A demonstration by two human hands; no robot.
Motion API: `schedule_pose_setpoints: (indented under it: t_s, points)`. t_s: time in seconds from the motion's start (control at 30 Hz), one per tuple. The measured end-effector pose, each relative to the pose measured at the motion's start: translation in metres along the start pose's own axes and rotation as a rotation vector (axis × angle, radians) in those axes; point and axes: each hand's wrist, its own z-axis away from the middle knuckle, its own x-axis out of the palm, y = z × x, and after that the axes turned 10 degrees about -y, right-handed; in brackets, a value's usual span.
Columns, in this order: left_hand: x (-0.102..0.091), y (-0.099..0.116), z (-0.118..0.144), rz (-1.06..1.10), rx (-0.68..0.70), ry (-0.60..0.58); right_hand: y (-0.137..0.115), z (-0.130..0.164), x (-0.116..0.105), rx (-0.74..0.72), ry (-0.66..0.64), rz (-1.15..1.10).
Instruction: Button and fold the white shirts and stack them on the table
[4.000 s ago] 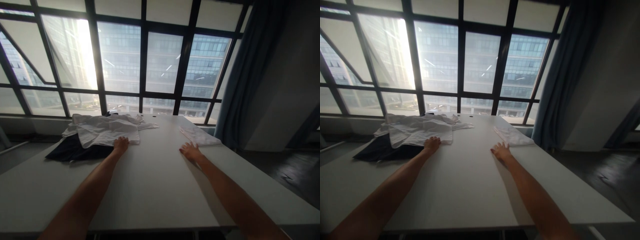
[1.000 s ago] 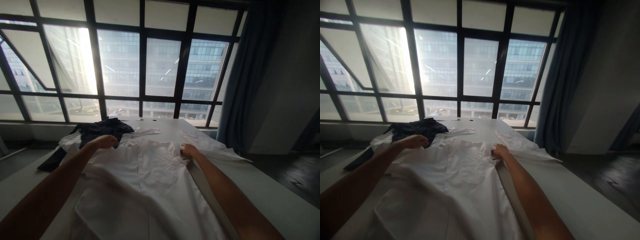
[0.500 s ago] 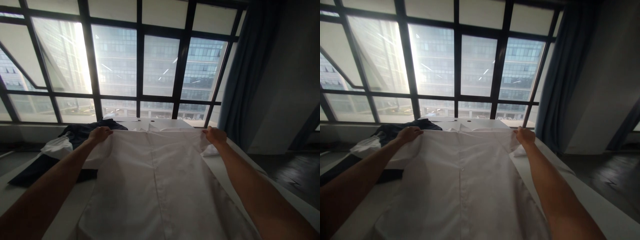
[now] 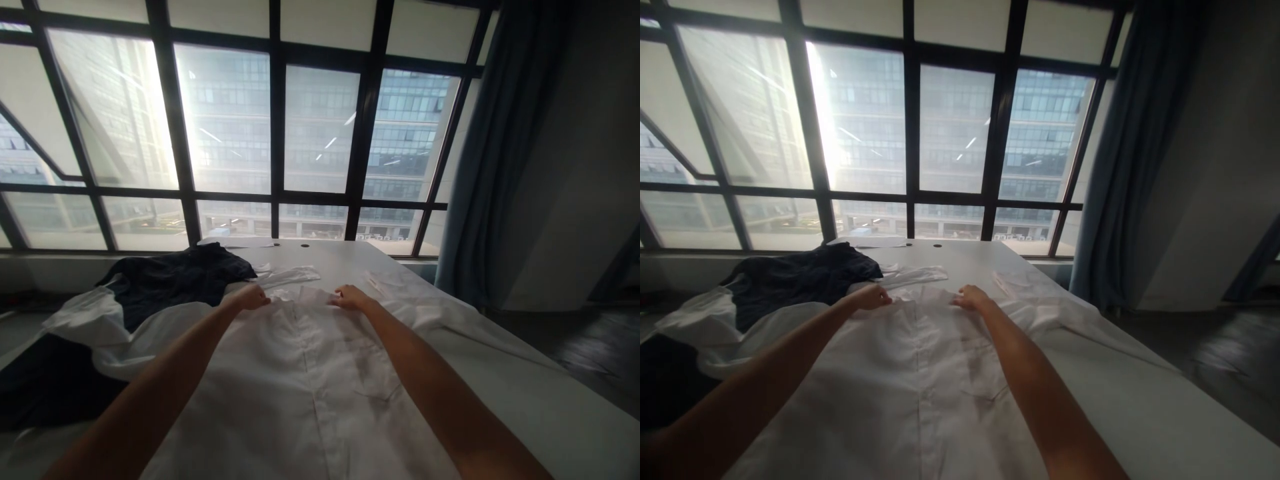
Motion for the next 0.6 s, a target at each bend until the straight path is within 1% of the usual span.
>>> schedule_pose_setpoints:
  t_s: [0.03,0.07,0.1,0.17,0.23,0.27,0.3,0.33,0.4,0.43,0.47,0.53,0.6]
  points:
    - [-0.001,0.002,-0.003,-0.028,-0.010,-0.036,-0.003,-0.004,0.001,0.002,-0.004,0.006]
    - [-0.004,0.005,-0.006,-0.053,-0.027,-0.042,-0.006,-0.007,0.001,0.010,0.000,0.018]
    - [-0.008,0.007,-0.008,-0.070,-0.047,-0.003,-0.007,-0.010,-0.002,0.021,0.014,0.030]
    - [-0.016,0.012,-0.011,-0.092,-0.092,0.186,-0.006,-0.014,-0.010,0.050,0.088,0.050]
    - [-0.018,0.018,-0.014,-0.117,-0.117,0.402,-0.004,-0.016,-0.015,0.088,0.231,0.069]
    - [-0.016,0.021,-0.016,-0.128,-0.122,0.461,-0.002,-0.015,-0.016,0.114,0.286,0.086]
    - [-0.011,0.024,-0.017,-0.141,-0.130,0.467,0.000,-0.015,-0.014,0.147,0.312,0.116]
    - [-0.004,0.026,-0.018,-0.156,-0.138,0.430,0.001,-0.013,-0.010,0.177,0.304,0.157]
    - [0.012,0.029,-0.019,-0.184,-0.144,0.300,0.002,-0.011,0.000,0.214,0.217,0.245]
    - [0.020,0.031,-0.020,-0.195,-0.135,0.250,0.001,-0.011,0.005,0.213,0.179,0.276]
    - [0.026,0.032,-0.022,-0.203,-0.119,0.223,-0.001,-0.012,0.010,0.201,0.167,0.293]
    - [0.034,0.037,-0.026,-0.211,-0.102,0.235,-0.010,-0.016,0.016,0.156,0.200,0.277]
    - [0.036,0.044,-0.032,-0.196,-0.127,0.267,-0.021,-0.023,0.018,0.103,0.253,0.205]
